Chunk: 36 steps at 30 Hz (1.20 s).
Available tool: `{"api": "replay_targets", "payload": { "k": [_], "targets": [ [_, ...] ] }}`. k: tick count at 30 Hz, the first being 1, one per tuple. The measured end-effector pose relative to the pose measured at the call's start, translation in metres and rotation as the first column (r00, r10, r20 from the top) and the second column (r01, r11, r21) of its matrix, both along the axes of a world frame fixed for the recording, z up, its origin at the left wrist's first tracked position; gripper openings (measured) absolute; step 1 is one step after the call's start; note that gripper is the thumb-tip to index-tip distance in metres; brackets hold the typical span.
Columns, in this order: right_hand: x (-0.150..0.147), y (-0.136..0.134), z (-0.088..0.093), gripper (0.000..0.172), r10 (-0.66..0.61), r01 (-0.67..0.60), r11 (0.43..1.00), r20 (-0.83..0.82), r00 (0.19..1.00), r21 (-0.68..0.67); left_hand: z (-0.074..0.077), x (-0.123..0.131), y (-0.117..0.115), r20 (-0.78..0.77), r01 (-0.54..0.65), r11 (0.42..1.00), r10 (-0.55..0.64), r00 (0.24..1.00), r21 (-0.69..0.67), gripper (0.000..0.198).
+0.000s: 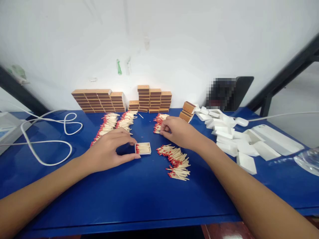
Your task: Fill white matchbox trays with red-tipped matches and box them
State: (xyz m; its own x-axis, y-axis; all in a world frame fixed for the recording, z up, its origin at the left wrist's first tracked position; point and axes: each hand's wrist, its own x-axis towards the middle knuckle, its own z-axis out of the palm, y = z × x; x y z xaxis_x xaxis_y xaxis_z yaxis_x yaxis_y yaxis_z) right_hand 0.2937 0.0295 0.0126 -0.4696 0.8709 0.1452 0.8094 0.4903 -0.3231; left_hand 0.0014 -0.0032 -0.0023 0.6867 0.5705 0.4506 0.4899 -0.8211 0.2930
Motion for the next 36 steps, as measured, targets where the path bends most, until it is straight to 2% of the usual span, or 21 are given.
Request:
{"api": "replay_targets", "payload": {
  "k": [5,13,20,25,31,36],
  "targets": [
    [0.005,0.002,-0.001,0.014,0.016,-0.016,0.998,0.002,1.0,-0.053,0.0,0.0,-0.001,-0.011,-0.008,1.0,0.008,1.0,-0.023,0.032],
    [0.006,-0.001,0.002,0.018,0.07,-0.072,0.997,-0.054,0.996,-0.04,-0.001,0.0,0.0,-0.007,0.002,1.0,-0.002,1.0,-0.005,0.032],
    [-0.011,-0.017,0.009,0.023,0.135,-0.165,0.978,-0.21,0.968,-0.13,-0.001,0.0,0.0,-0.02,0.004,1.0,-0.004,1.0,0.011,0.033],
    [-0.024,-0.027,0.007,0.018,0.193,-0.242,0.955,-0.257,0.947,-0.174,-0.001,0.0,0.0,-0.003,0.015,0.999,-0.015,1.0,0.034,0.032],
    [-0.028,-0.028,-0.001,0.015,0.208,-0.239,0.964,-0.233,0.95,-0.113,-0.001,0.001,0.0,-0.008,0.018,0.999,-0.017,1.0,0.043,0.032],
    [-0.028,-0.029,0.001,0.013,0.228,-0.248,0.965,-0.194,0.954,-0.083,0.0,0.001,-0.001,-0.007,0.022,0.999,-0.022,1.0,0.037,0.033]
  ]
}}
